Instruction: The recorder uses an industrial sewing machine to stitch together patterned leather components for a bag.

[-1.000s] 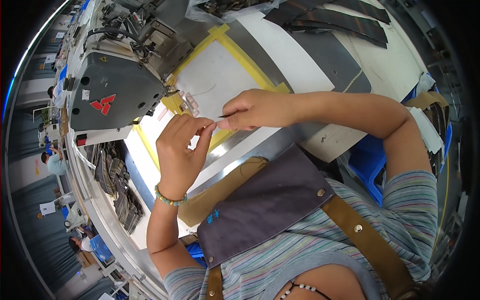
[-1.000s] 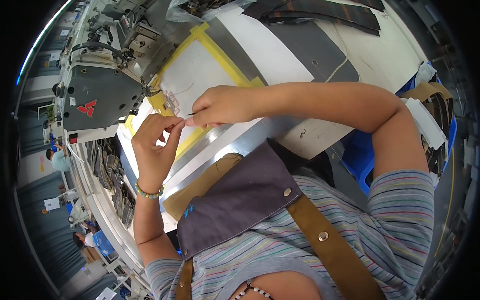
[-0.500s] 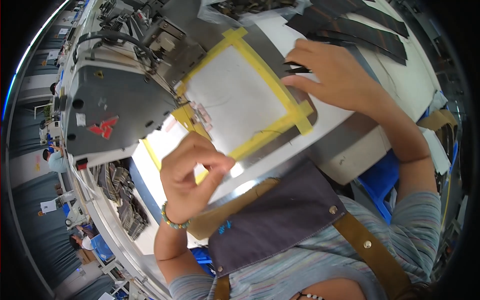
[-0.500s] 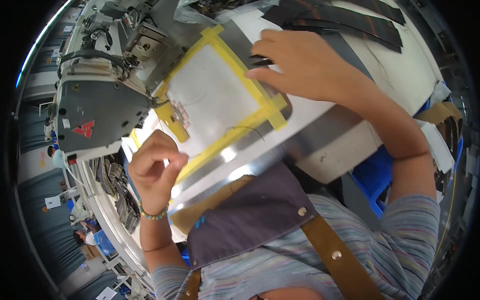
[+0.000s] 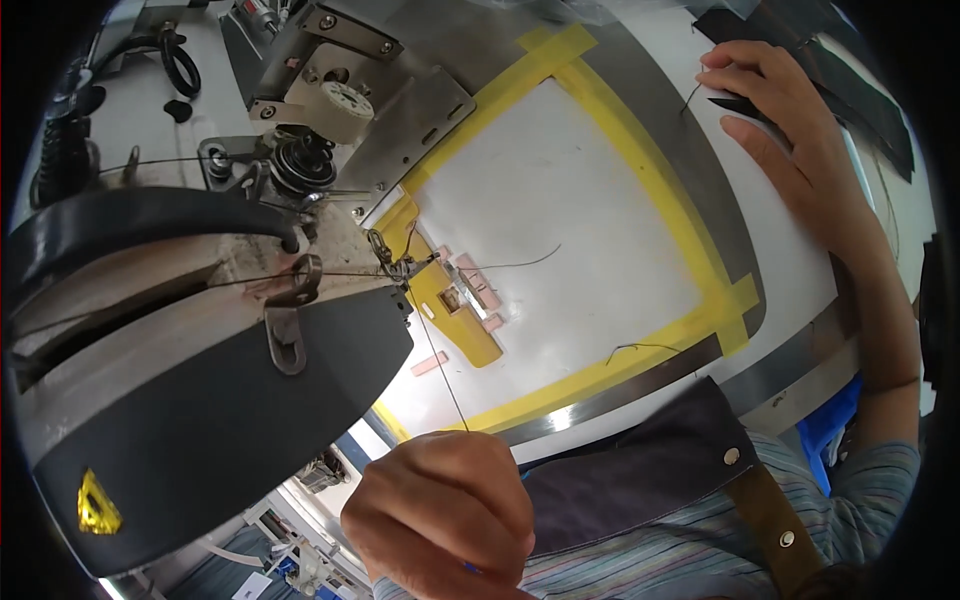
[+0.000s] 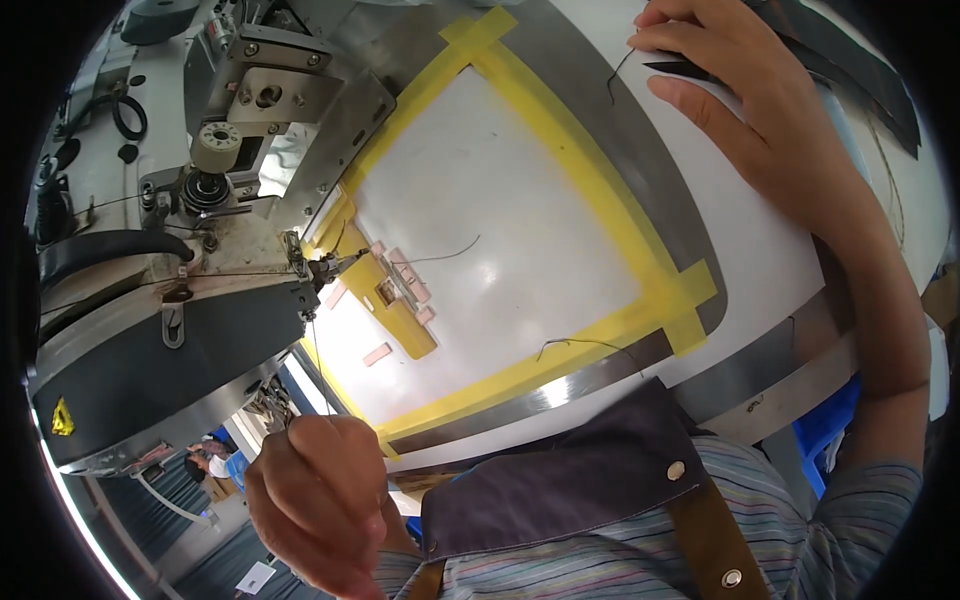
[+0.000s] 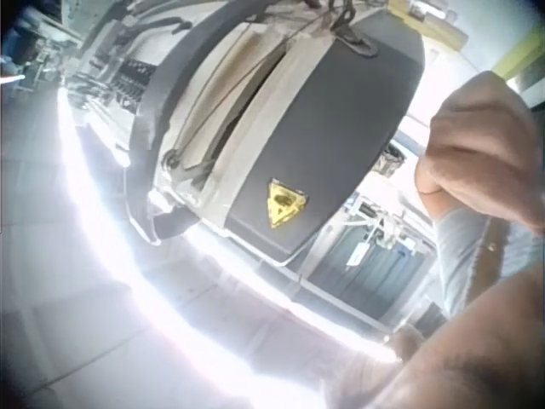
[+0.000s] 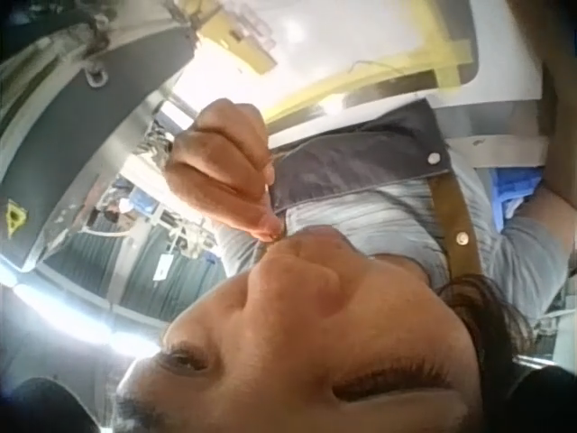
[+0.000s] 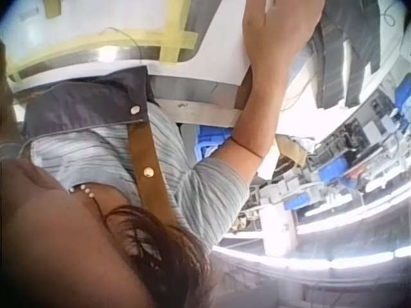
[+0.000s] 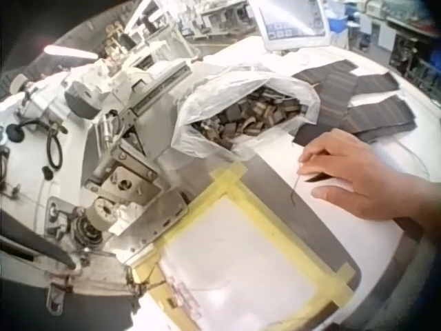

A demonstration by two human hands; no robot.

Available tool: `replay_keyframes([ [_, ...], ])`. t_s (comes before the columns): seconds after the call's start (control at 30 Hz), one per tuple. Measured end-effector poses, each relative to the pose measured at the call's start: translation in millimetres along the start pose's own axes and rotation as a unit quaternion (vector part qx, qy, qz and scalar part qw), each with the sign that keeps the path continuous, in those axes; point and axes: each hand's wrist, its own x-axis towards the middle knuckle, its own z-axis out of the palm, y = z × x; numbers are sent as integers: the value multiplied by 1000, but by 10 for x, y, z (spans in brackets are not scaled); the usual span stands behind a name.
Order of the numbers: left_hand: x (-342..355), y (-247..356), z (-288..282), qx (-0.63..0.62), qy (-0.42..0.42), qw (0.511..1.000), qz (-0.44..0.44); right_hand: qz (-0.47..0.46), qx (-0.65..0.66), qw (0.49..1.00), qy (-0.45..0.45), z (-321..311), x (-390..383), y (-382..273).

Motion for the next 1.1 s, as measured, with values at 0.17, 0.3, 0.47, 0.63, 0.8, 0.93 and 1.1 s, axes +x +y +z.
replay_keyframes([
  [0.17,-72,127,228,42,153,985,-71,-13,3,1000,12,9,-3,-32],
  [0.3,-148,112,374,247,299,908,-157,-36,17,999,13,-4,-37,-17],
  [0.47,-148,241,425,190,240,944,-125,-55,28,998,34,-5,-53,-38],
  [0.63,-42,214,270,96,103,983,-115,-34,17,999,15,-30,-38,-46],
  [0.8,1,218,98,13,39,993,-112,0,43,999,-4,-25,-2,-20],
  [0.93,-4,182,-44,-6,-32,995,-92,-3,16,1000,-20,-20,-2,2],
  [1.1,-71,199,102,17,32,993,-113,1,1,1000,-29,-21,-28,38],
])
